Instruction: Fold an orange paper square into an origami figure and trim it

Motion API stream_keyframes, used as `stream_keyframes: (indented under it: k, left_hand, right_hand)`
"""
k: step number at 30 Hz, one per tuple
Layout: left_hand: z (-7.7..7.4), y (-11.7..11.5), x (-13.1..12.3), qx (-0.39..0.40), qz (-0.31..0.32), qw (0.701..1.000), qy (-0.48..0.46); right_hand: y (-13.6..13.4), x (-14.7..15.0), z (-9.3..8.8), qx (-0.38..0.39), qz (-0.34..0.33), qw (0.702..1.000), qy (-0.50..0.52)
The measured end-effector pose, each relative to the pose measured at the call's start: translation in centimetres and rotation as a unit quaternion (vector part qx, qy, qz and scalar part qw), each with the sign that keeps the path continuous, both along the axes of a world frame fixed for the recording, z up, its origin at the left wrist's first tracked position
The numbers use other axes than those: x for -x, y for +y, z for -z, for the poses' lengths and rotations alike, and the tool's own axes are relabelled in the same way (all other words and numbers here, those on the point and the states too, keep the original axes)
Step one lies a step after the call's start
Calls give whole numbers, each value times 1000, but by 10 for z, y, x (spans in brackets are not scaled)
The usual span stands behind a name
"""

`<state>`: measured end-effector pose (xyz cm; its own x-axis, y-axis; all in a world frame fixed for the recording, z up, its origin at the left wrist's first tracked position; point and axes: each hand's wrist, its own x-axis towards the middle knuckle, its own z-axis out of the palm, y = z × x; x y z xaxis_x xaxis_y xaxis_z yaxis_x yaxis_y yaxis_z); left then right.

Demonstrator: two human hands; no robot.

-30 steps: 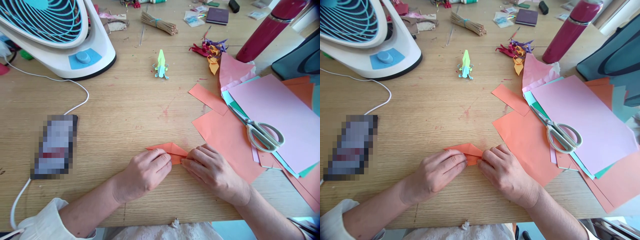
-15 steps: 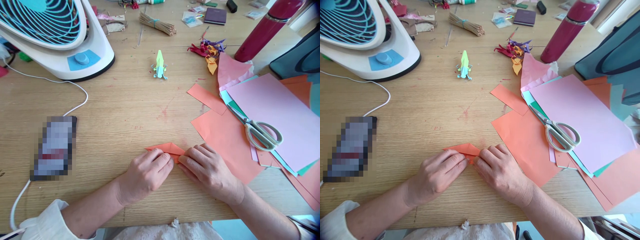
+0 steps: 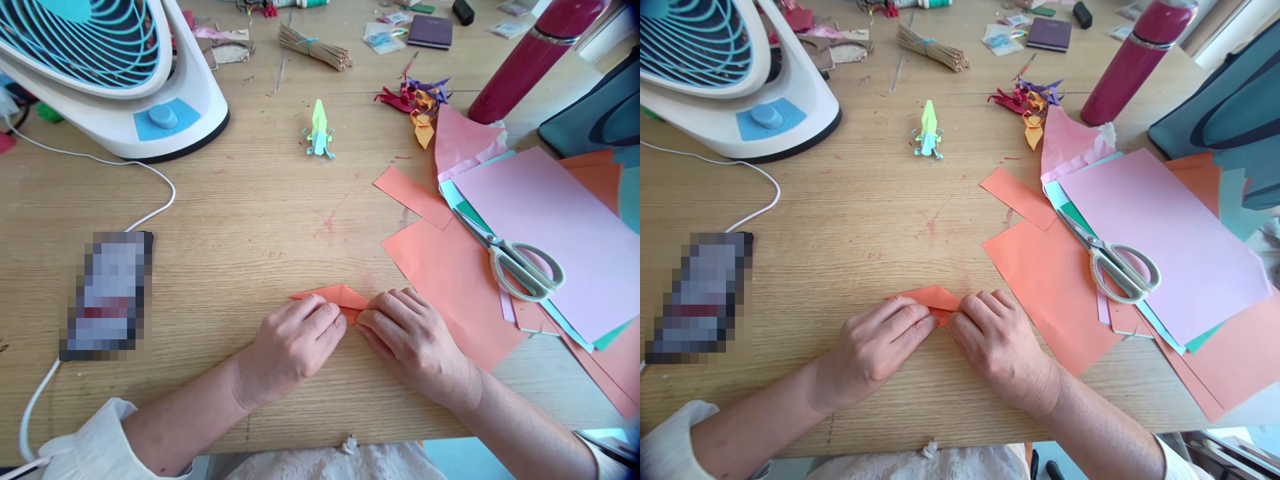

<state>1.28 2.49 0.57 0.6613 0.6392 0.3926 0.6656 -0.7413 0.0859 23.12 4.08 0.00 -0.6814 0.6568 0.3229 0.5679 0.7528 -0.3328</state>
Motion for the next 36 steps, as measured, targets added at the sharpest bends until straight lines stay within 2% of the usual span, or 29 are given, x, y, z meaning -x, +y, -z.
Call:
stream_keyframes:
  k: [7, 12, 15, 18, 21, 36]
  left_hand:
    - [-2, 1, -3, 111, -56, 991, -40]
    - [-5, 6, -6, 199, -78, 971, -108]
    - [-5, 9, -6, 232, -82, 960, -132]
    - [-5, 10, -6, 250, -86, 954, -140]
    - [-6, 11, -7, 263, -92, 949, -148]
    - [-4, 14, -11, 288, -103, 937, -170]
  right_hand:
    - [-2, -4, -3, 32, 42, 999, -4]
    - [-2, -6, -5, 70, 68, 995, 6]
    - [-1, -10, -5, 117, 83, 989, 30]
    - [0, -15, -6, 168, 102, 979, 51]
    - [0, -21, -5, 186, 117, 974, 63]
    - [-4, -12, -6, 177, 141, 971, 80]
